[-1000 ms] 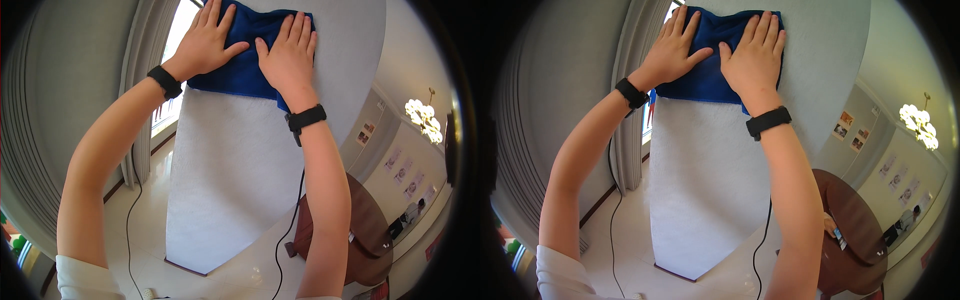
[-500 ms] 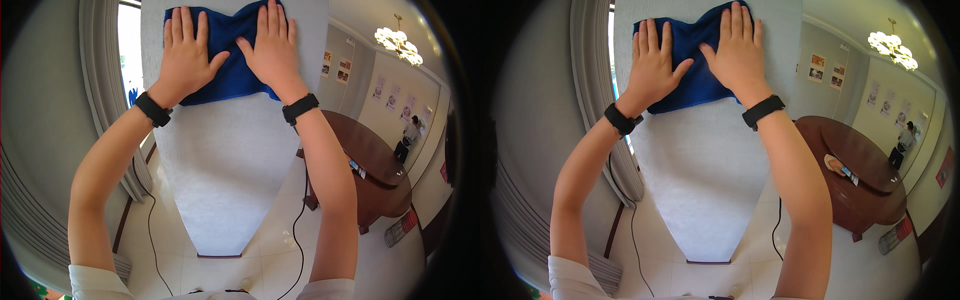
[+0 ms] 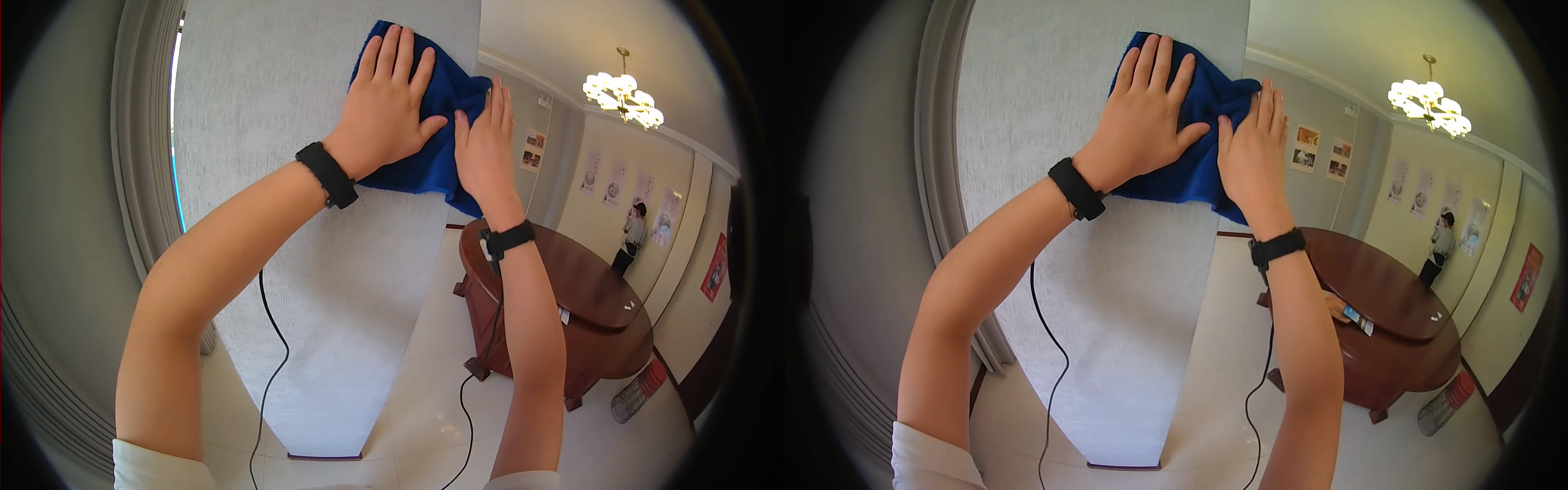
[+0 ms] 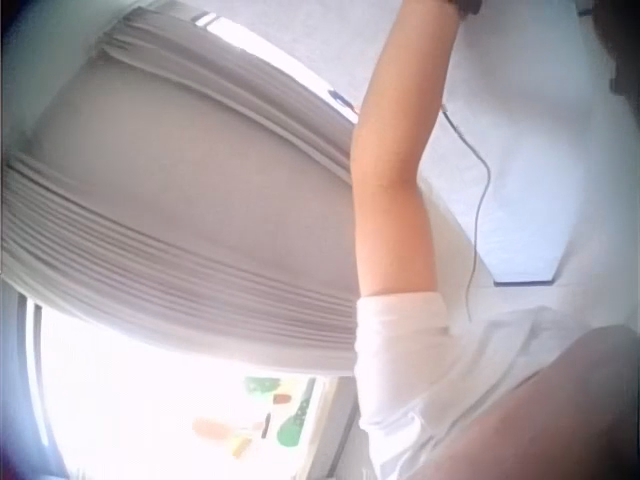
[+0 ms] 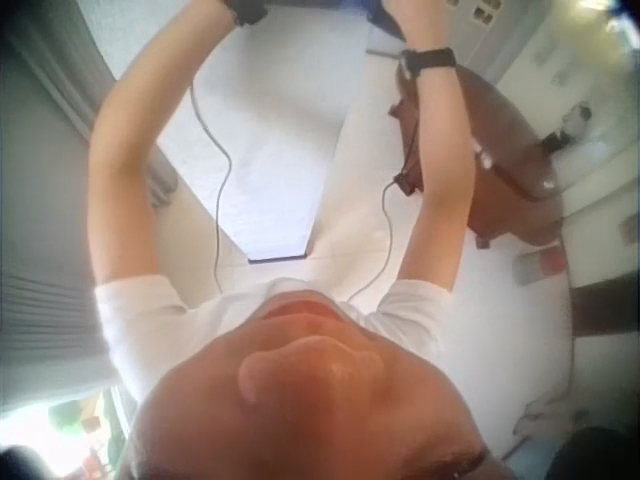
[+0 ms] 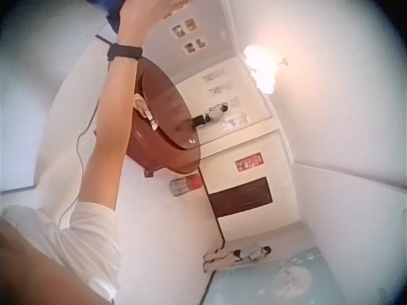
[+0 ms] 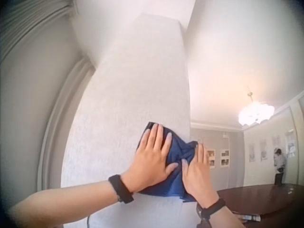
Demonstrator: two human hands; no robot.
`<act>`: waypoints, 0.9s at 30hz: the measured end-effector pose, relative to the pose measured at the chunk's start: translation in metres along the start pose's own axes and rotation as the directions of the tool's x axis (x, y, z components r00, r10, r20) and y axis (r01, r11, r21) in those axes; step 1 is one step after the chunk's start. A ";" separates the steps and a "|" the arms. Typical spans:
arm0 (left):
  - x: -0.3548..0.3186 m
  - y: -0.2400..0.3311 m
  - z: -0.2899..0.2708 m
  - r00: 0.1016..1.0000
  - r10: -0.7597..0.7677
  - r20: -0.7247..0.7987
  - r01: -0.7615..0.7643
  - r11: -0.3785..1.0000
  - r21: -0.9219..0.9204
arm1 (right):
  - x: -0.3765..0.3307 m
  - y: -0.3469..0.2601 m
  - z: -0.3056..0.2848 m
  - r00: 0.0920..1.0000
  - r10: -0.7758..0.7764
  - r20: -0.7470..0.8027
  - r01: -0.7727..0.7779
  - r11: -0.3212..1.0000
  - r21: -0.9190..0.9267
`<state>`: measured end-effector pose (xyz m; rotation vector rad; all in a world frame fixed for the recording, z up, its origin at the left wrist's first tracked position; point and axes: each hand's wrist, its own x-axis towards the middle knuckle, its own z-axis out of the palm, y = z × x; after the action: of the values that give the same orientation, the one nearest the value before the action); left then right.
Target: Cleaning a support pillar and a wall decoration using a blue cloth.
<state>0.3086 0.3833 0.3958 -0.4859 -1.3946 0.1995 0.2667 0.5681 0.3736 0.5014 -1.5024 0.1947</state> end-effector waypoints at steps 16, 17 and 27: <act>-0.010 0.041 -0.136 0.966 -0.009 0.260 0.017 0.999 -0.028 | -0.009 -0.073 -0.116 0.983 -0.043 0.176 0.036 0.998 0.044; -0.011 0.035 -0.149 0.963 -0.019 0.269 0.024 1.000 -0.014 | -0.005 -0.084 -0.122 0.986 -0.043 0.163 0.030 0.997 0.078; -0.056 -0.011 -0.252 0.933 -0.155 0.326 0.097 0.977 0.188 | -0.006 -0.191 -0.147 0.992 -0.098 0.075 0.087 0.986 0.142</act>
<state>0.5420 0.2970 0.3262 -0.2240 -1.7237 0.3047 0.4802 0.4645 0.3315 0.6962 -1.5482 0.2085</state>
